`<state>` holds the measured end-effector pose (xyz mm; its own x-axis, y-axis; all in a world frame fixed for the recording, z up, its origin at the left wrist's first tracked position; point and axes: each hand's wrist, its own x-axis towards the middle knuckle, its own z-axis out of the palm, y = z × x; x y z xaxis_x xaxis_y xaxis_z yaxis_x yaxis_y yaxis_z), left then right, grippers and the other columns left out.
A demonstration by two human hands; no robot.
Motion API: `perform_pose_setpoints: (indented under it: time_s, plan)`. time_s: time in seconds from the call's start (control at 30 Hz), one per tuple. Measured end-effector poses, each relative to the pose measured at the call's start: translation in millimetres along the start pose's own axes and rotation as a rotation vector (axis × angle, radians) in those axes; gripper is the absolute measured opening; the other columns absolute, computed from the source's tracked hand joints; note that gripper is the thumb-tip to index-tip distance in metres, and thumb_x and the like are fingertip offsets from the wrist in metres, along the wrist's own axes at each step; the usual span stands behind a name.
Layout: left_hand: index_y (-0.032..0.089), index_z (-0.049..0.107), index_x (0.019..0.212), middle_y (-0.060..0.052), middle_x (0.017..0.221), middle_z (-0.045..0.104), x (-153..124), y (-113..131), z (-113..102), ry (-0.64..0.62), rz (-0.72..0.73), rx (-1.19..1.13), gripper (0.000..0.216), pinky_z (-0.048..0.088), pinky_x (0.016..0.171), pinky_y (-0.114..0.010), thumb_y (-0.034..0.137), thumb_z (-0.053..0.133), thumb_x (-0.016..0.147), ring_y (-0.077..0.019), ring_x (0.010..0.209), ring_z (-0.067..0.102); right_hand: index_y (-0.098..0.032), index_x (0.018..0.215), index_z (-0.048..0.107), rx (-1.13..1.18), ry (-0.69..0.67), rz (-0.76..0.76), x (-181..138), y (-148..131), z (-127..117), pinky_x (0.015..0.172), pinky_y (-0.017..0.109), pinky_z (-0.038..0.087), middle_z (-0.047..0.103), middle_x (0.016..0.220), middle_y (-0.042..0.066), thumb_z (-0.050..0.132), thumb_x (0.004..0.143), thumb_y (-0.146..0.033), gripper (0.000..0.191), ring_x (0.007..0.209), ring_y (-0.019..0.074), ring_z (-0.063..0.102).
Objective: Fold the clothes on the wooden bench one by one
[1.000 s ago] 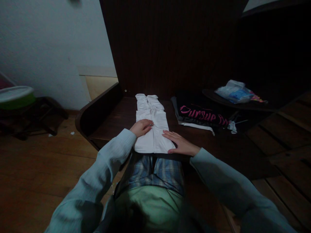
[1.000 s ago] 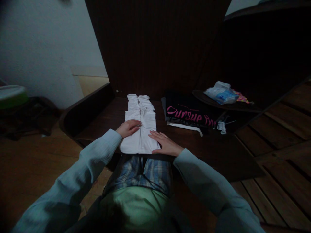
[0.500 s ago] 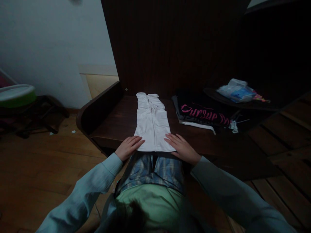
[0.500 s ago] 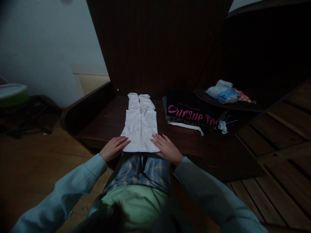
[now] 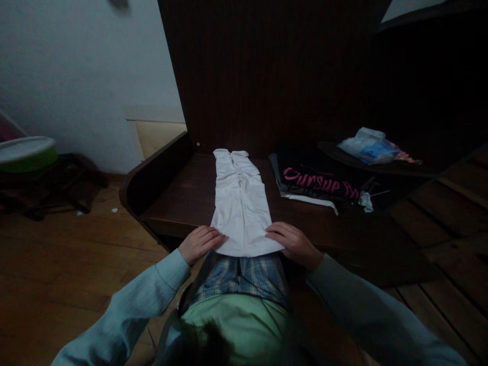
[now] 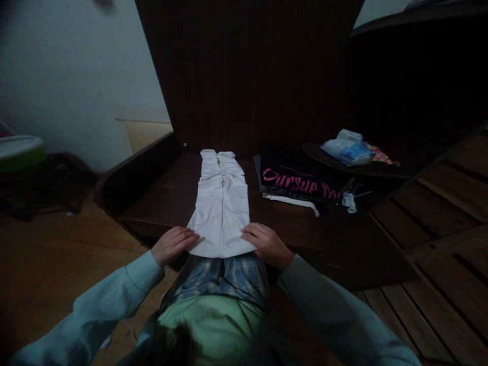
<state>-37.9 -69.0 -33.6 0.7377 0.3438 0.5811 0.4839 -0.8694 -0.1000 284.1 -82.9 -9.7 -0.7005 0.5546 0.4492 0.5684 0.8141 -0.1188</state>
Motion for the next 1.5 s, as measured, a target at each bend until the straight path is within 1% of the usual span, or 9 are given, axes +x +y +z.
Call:
perform_pose_setpoints:
  time_s: [0.27, 0.47, 0.63, 0.77, 0.87, 1.13, 1.27, 1.4, 1.5]
  plan:
    - [0.022, 0.054, 0.108, -0.006, 0.073, 0.066, 10.4, 28.1, -46.7, 0.045, -0.023, -0.166, 0.028, 0.05, 0.062, -0.029, 0.028, 0.04, 0.084, -0.0155, 0.067, 0.061, -0.02, 0.091, 0.059, 0.262, -0.201, 0.022, 8.9, -31.2, -59.3, 0.072, 0.027, 0.044, 0.064, 0.079, 0.005, 0.036, 0.089, -0.028, 0.024, 0.076, 0.014, 0.059]
    - [0.02, 0.058, 0.083, -0.002, 0.062, 0.061, 41.6, 29.4, -65.3, 0.153, -0.371, -0.425, 0.017, 0.045, 0.051, -0.023, 0.032, 0.045, 0.081, -0.0118, 0.054, 0.055, -0.018, 0.09, 0.059, 0.411, -0.174, 0.113, 32.1, -22.8, -78.0, 0.073, 0.024, 0.045, 0.064, 0.086, 0.006, 0.035, 0.09, -0.032, 0.028, 0.08, 0.0141, 0.058]
    - [0.016, 0.057, 0.076, 0.002, 0.06, 0.054, 77.1, -30.4, -36.6, 0.12, -0.794, -0.547, 0.029, 0.038, 0.047, -0.02, 0.044, 0.049, 0.075, -0.0098, 0.053, 0.048, -0.016, 0.087, 0.061, 0.33, -0.018, 0.302, 80.7, 34.5, -47.3, 0.067, 0.025, 0.045, 0.065, 0.08, 0.003, 0.043, 0.085, -0.032, 0.024, 0.074, 0.0158, 0.06]
    - [0.015, 0.053, 0.064, 0.003, 0.052, 0.048, 81.7, -83.9, 10.2, 0.058, -1.004, -0.706, 0.038, 0.034, 0.045, -0.021, 0.053, 0.058, 0.063, -0.009, 0.049, 0.044, -0.013, 0.086, 0.061, 0.245, -0.026, 0.502, 105.6, 75.0, -1.7, 0.067, 0.026, 0.045, 0.066, 0.079, 0.004, 0.055, 0.075, -0.024, 0.017, 0.072, 0.0156, 0.06]
    - [0.015, 0.053, 0.065, 0.006, 0.047, 0.044, 75.3, -102.2, 33.8, 0.062, -1.102, -0.775, 0.042, 0.03, 0.043, -0.02, 0.05, 0.069, 0.047, -0.0073, 0.045, 0.039, -0.013, 0.084, 0.061, 0.252, -0.014, 0.57, 106.6, 86.9, 21.9, 0.072, 0.027, 0.045, 0.066, 0.084, 0.007, 0.06, 0.069, -0.018, 0.016, 0.08, 0.0163, 0.061]
    - [0.016, 0.05, 0.059, 0.004, 0.052, 0.048, 77.1, -104.7, 45.6, 0.346, -1.21, -0.569, 0.026, 0.033, 0.05, -0.021, 0.041, 0.056, 0.067, -0.0094, 0.052, 0.045, -0.018, 0.072, 0.06, 0.326, 0.215, 0.548, 115.7, 101.3, 33.9, 0.073, 0.028, 0.045, 0.065, 0.075, 0.002, 0.051, 0.074, -0.019, 0.009, 0.074, 0.0155, 0.06]
    - [0.017, 0.055, 0.079, 0.001, 0.061, 0.054, 77.0, -102.1, 40.6, 0.295, -1.249, -0.454, 0.018, 0.039, 0.057, -0.023, 0.033, 0.054, 0.071, -0.0129, 0.06, 0.052, -0.017, 0.084, 0.058, 0.324, 0.256, 0.571, 112.1, 102.3, 42.0, 0.075, 0.031, 0.046, 0.062, 0.08, 0.005, 0.052, 0.073, -0.022, 0.014, 0.076, 0.017, 0.058]
    - [0.017, 0.048, 0.109, 0.002, 0.061, 0.055, 65.0, -86.3, 24.5, 0.202, -1.17, -0.391, 0.039, 0.039, 0.058, -0.024, 0.036, 0.052, 0.075, -0.0141, 0.058, 0.053, -0.018, 0.093, 0.055, 0.263, 0.358, 0.531, 86.9, 85.9, 37.3, 0.079, 0.034, 0.045, 0.057, 0.095, 0.009, 0.051, 0.075, -0.026, 0.021, 0.086, 0.0193, 0.056]
    - [0.018, 0.045, 0.113, 0.001, 0.068, 0.058, 50.5, -63.1, 8.6, 0.184, -1.126, -0.282, 0.044, 0.039, 0.057, -0.025, 0.038, 0.052, 0.075, -0.0144, 0.06, 0.054, -0.018, 0.088, 0.055, 0.248, 0.422, 0.622, 61.4, 65.4, 27.1, 0.067, 0.032, 0.047, 0.055, 0.09, 0.008, 0.051, 0.076, -0.036, 0.022, 0.077, 0.0185, 0.055]
